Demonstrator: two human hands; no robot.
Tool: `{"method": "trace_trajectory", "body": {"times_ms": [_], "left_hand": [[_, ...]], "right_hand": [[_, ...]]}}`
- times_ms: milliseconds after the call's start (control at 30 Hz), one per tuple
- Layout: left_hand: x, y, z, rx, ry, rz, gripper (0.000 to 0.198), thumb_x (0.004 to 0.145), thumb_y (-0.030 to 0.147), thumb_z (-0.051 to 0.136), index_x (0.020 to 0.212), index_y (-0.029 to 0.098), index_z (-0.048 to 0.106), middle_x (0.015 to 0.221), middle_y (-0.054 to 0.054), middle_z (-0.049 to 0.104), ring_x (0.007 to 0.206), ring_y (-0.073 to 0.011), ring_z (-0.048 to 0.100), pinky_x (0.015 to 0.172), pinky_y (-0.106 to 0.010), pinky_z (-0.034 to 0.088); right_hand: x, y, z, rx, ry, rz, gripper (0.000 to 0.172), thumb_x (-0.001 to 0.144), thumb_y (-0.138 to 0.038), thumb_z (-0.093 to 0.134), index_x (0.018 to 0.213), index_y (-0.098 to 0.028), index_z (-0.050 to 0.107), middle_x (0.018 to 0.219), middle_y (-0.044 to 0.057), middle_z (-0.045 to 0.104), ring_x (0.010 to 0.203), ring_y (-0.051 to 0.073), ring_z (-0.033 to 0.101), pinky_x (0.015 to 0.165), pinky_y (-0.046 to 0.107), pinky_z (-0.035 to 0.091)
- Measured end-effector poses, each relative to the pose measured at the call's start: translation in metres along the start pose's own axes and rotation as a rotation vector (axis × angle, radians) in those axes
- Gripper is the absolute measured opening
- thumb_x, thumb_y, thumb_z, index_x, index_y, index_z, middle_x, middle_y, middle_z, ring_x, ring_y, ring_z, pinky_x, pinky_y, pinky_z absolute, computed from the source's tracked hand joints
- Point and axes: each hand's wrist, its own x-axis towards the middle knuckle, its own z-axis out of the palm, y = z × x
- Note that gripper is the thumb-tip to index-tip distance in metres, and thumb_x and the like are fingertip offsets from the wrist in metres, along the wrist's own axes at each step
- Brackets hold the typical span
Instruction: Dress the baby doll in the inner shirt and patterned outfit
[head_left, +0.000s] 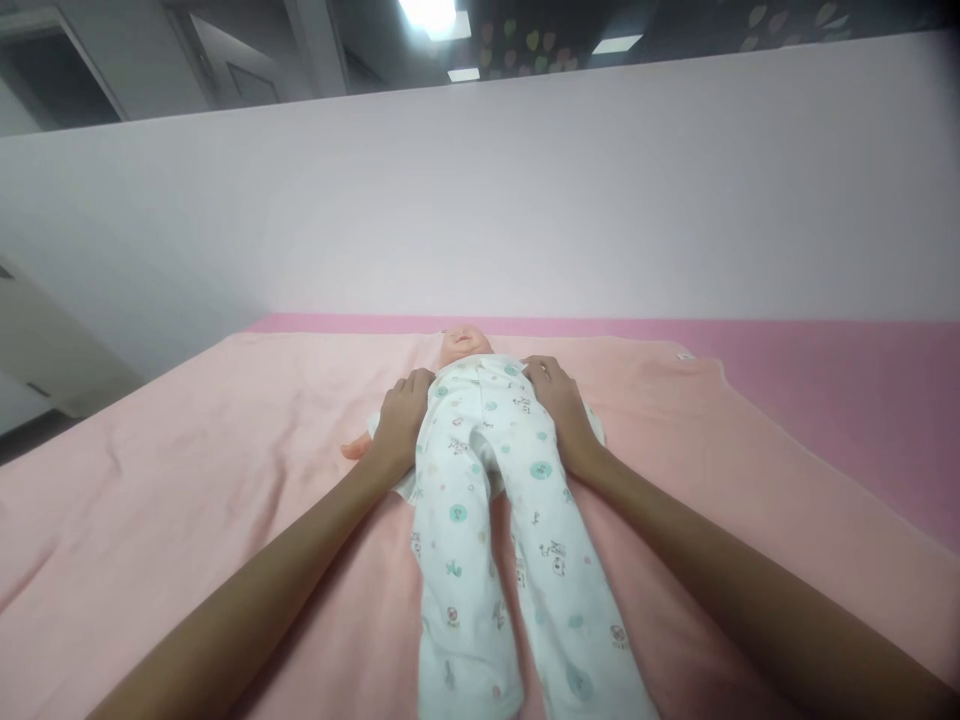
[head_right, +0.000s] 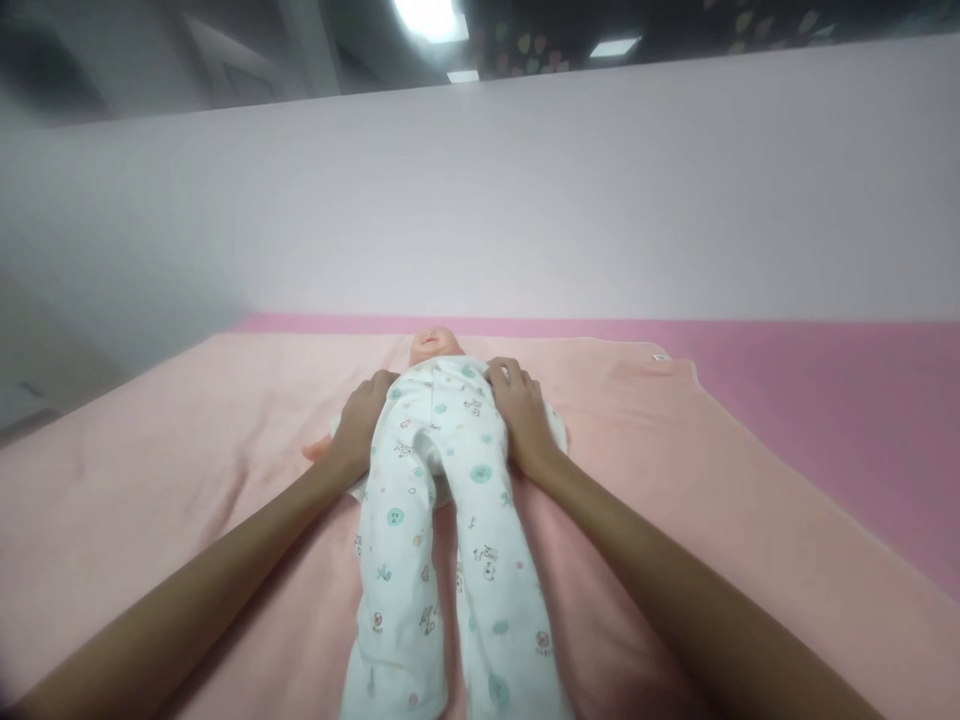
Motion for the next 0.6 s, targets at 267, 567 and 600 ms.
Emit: {"method": "trace_trajectory", "body": {"times_ms": [267, 567, 600], "left_hand": [[-0.008, 0.012, -0.014, -0.040, -0.045, -0.033, 0.020, 0.090, 0.034, 0.060, 0.102, 0.025, 0.046, 0.099, -0.007, 0.058, 0.089, -0.0286, 0.054, 0.077, -0.040, 0.043], [0.017, -0.030, -0.036, -0.294, -0.372, 0.076, 0.046, 0.079, 0.037, 0.073, 0.121, 0.025, 0.057, 0.131, -0.009, 0.060, 0.118, -0.0322, 0.056, 0.095, -0.043, 0.050], [0.019, -0.034, -0.043, -0.356, -0.457, 0.045, 0.055, 0.079, 0.039, 0.075, 0.129, 0.027, 0.056, 0.139, -0.008, 0.059, 0.123, -0.0326, 0.056, 0.096, -0.042, 0.051]], "right_hand": [[-0.002, -0.003, 0.002, -0.170, 0.072, -0.039, 0.017, 0.093, -0.020, 0.052, 0.109, -0.022, 0.051, 0.122, 0.014, 0.061, 0.095, 0.028, 0.056, 0.086, 0.039, 0.045], [0.017, 0.020, -0.024, 0.110, -0.212, -0.075, 0.016, 0.090, -0.022, 0.056, 0.106, -0.024, 0.056, 0.128, 0.011, 0.058, 0.109, 0.027, 0.059, 0.096, 0.042, 0.050], [0.021, 0.025, -0.031, 0.173, -0.282, -0.095, 0.017, 0.090, -0.024, 0.059, 0.107, -0.025, 0.058, 0.132, 0.010, 0.057, 0.117, 0.028, 0.058, 0.102, 0.044, 0.049]]}}
